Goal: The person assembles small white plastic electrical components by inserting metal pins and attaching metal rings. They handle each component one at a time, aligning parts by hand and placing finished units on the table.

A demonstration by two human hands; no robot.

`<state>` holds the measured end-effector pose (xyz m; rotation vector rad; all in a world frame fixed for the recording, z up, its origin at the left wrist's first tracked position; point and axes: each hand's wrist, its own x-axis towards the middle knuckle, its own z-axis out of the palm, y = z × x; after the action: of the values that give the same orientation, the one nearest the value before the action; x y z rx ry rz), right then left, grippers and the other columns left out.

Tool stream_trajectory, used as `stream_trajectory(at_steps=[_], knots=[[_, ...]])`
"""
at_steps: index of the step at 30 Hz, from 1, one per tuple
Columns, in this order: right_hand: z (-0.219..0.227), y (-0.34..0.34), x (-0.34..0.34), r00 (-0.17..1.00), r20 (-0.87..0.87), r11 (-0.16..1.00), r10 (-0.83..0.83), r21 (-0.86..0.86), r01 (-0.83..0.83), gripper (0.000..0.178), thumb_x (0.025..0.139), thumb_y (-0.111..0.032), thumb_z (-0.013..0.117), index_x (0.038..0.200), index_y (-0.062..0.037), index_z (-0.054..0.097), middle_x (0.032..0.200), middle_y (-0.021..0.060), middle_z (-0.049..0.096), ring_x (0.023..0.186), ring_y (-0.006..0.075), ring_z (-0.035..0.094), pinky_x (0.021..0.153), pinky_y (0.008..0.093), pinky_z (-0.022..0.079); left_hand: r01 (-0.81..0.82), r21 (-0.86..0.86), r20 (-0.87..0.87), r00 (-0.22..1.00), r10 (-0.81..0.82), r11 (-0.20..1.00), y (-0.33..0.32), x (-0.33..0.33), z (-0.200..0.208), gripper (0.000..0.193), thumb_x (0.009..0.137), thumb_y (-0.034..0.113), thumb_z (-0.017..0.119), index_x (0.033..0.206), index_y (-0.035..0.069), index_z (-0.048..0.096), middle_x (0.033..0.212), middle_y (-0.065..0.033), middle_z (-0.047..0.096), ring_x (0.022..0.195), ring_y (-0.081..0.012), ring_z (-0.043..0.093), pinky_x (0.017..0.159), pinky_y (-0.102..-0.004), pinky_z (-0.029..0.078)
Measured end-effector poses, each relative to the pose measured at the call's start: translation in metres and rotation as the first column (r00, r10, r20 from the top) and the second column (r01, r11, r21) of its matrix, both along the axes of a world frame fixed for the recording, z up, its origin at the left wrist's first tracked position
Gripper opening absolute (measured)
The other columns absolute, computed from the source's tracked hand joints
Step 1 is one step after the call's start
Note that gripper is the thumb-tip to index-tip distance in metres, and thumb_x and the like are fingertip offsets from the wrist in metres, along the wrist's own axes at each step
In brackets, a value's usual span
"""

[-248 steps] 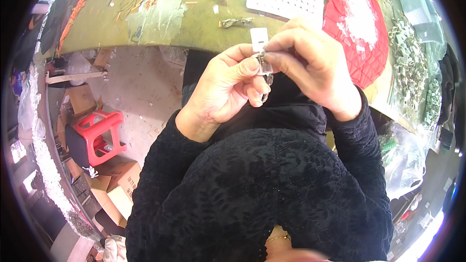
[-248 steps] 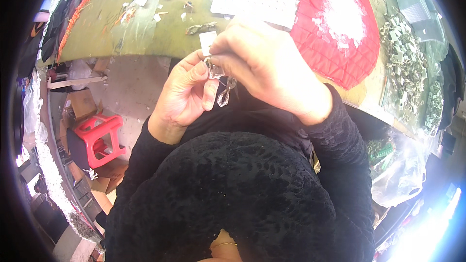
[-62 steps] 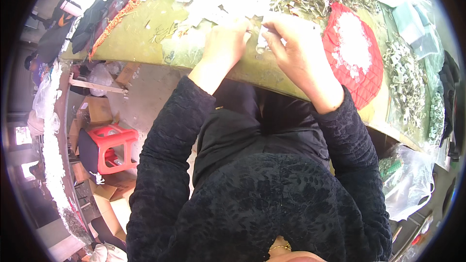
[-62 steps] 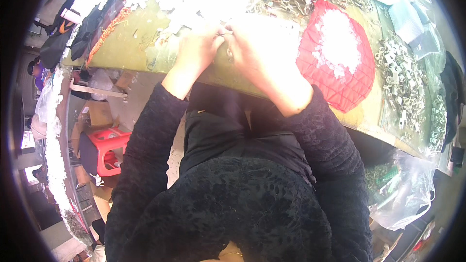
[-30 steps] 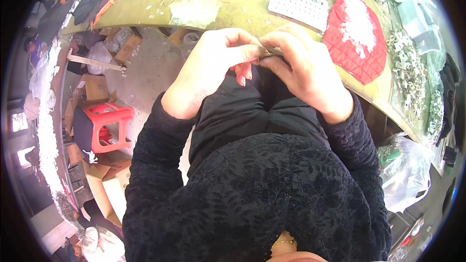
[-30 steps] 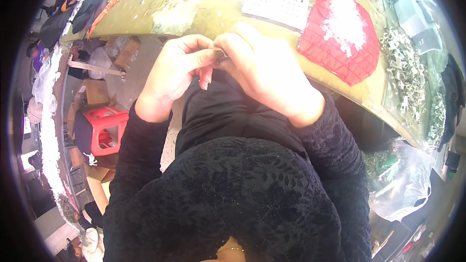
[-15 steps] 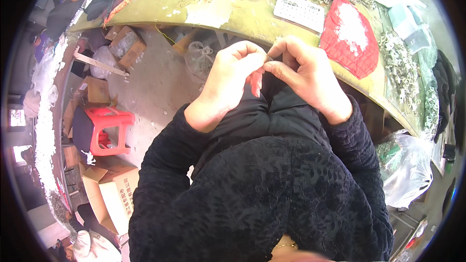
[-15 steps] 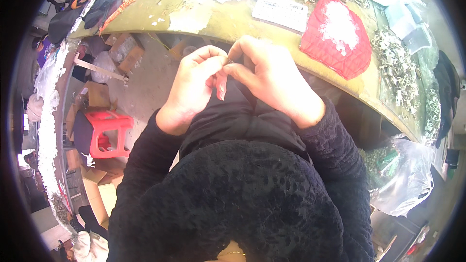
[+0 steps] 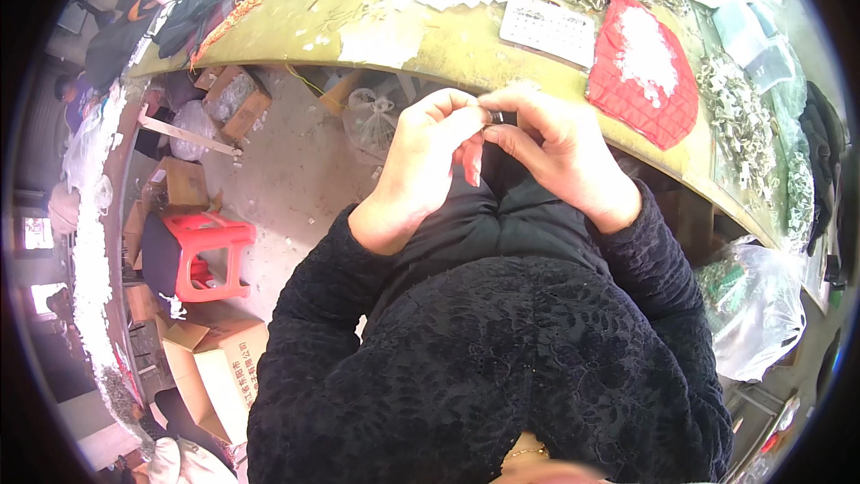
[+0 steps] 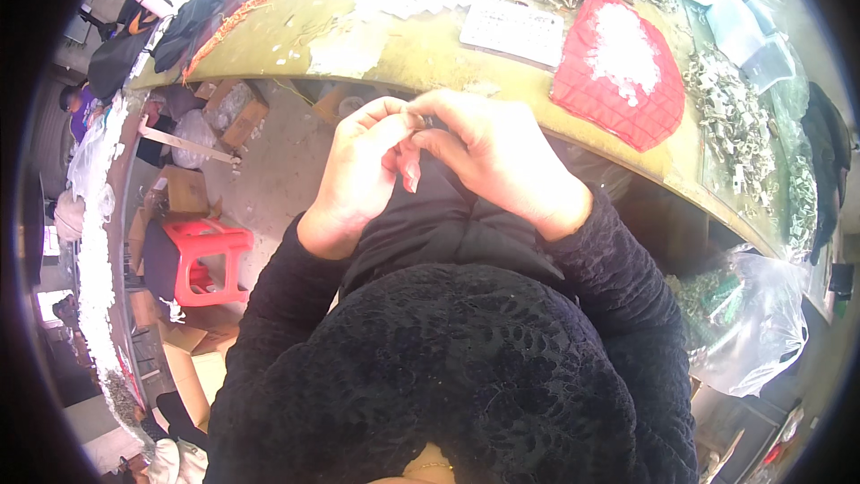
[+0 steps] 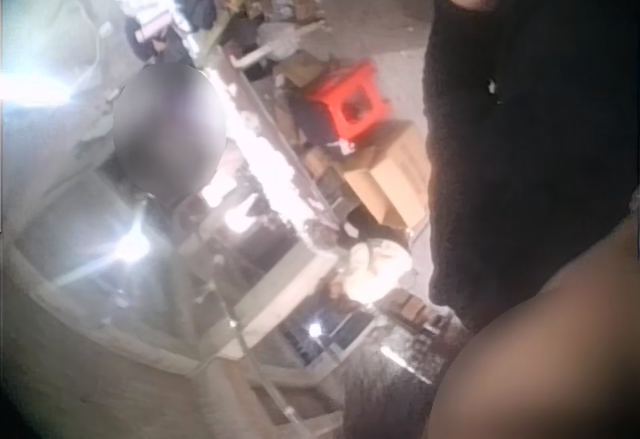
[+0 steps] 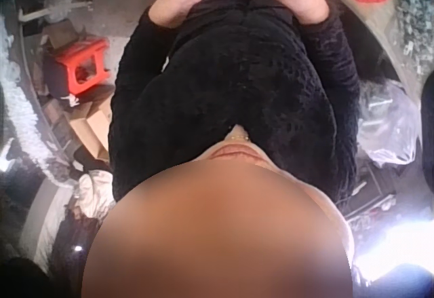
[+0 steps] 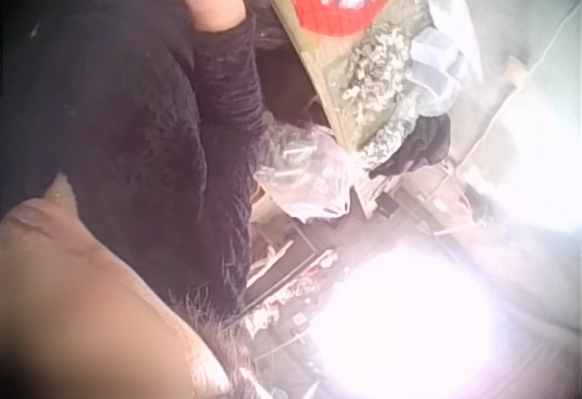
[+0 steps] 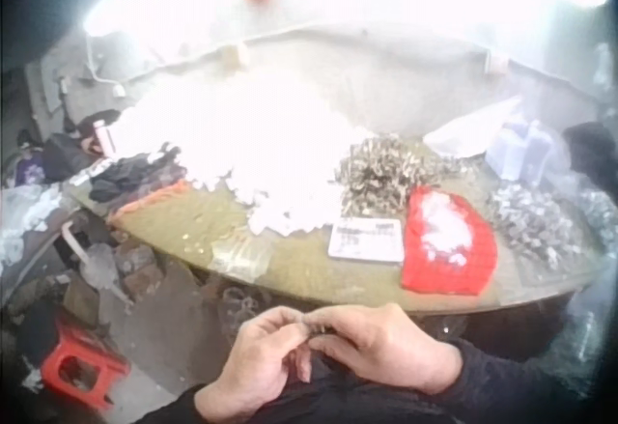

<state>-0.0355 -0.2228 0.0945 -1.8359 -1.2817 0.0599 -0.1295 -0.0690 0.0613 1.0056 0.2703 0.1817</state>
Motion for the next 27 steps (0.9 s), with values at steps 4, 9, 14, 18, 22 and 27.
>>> stream_trajectory(at_steps=[4,9,14,18,22,27], knots=[[-0.02,0.006,0.014,0.999,0.001,0.998,-0.05,-0.026,0.05,0.02,0.084,-0.012,0.07,0.102,-0.0052,0.065,0.085,0.0136,0.068,0.077,0.0307,0.066,0.067,0.036,0.053,0.014,-0.017,-0.02,1.0,-0.015,1.0,0.005,0.018,-0.011,0.013,0.096,0.012,0.057,0.093,0.0,0.061,0.068,-0.0059,0.061,0.049,-0.0132,0.057,0.044,-0.0266,0.047],[-0.032,0.017,0.035,0.977,0.176,0.993,-0.119,0.017,0.118,0.013,0.085,-0.01,0.069,0.096,-0.0058,0.063,0.083,0.0114,0.066,0.073,0.0301,0.065,0.062,0.0362,0.052,0.055,0.036,-0.079,0.995,-0.052,0.998,0.023,0.044,-0.014,0.013,0.096,0.012,0.058,0.09,0.001,0.061,0.068,-0.0051,0.061,0.049,-0.0123,0.056,0.044,-0.0255,0.045],[-0.037,0.026,0.065,0.987,0.156,0.999,-0.03,0.019,0.027,0.012,0.083,-0.003,0.069,0.092,-0.0063,0.061,0.079,0.0102,0.062,0.073,0.0302,0.065,0.06,0.0381,0.051,0.019,0.394,-0.052,0.999,0.001,0.919,0.07,0.069,-0.015,0.013,0.095,0.013,0.059,0.095,0.001,0.064,0.072,-0.0048,0.063,0.051,-0.0113,0.056,0.045,-0.0234,0.043],[-0.043,0.032,0.076,0.96,-0.272,0.996,-0.072,0.027,0.082,0.01,0.088,-0.003,0.067,0.095,-0.0023,0.06,0.085,0.0141,0.065,0.077,0.0305,0.067,0.067,0.0348,0.052,-0.408,0.893,0.445,0.863,0.241,-0.188,0.151,0.132,-0.022,0.017,0.088,0.017,0.067,0.093,0.001,0.067,0.074,-0.0069,0.065,0.058,-0.0142,0.058,0.055,-0.028,0.047],[-0.048,0.037,0.085,0.874,-0.485,0.997,-0.033,0.042,0.061,0.012,0.092,-0.005,0.065,0.102,0.0,0.062,0.087,0.0113,0.067,0.077,0.0204,0.066,0.07,0.0303,0.052,0.06,0.997,-0.036,0.934,0.355,-0.056,0.18,0.156,-0.029,0.024,0.083,0.021,0.07,0.093,0.0,0.067,0.08,-0.011,0.067,0.07,-0.0183,0.062,0.068,-0.0327,0.05],[-0.047,0.043,0.093,0.731,-0.683,0.997,-0.001,0.052,0.05,0.011,0.096,-0.008,0.063,0.105,-0.0017,0.062,0.086,0.002,0.065,0.069,0.0058,0.054,0.062,0.0204,0.042,0.15,0.983,-0.106,0.935,0.339,-0.109,0.165,0.147,-0.029,0.023,0.081,0.024,0.068,0.093,0.004,0.066,0.09,-0.0179,0.068,0.086,-0.0375,0.066,0.078,-0.0447,0.051]])
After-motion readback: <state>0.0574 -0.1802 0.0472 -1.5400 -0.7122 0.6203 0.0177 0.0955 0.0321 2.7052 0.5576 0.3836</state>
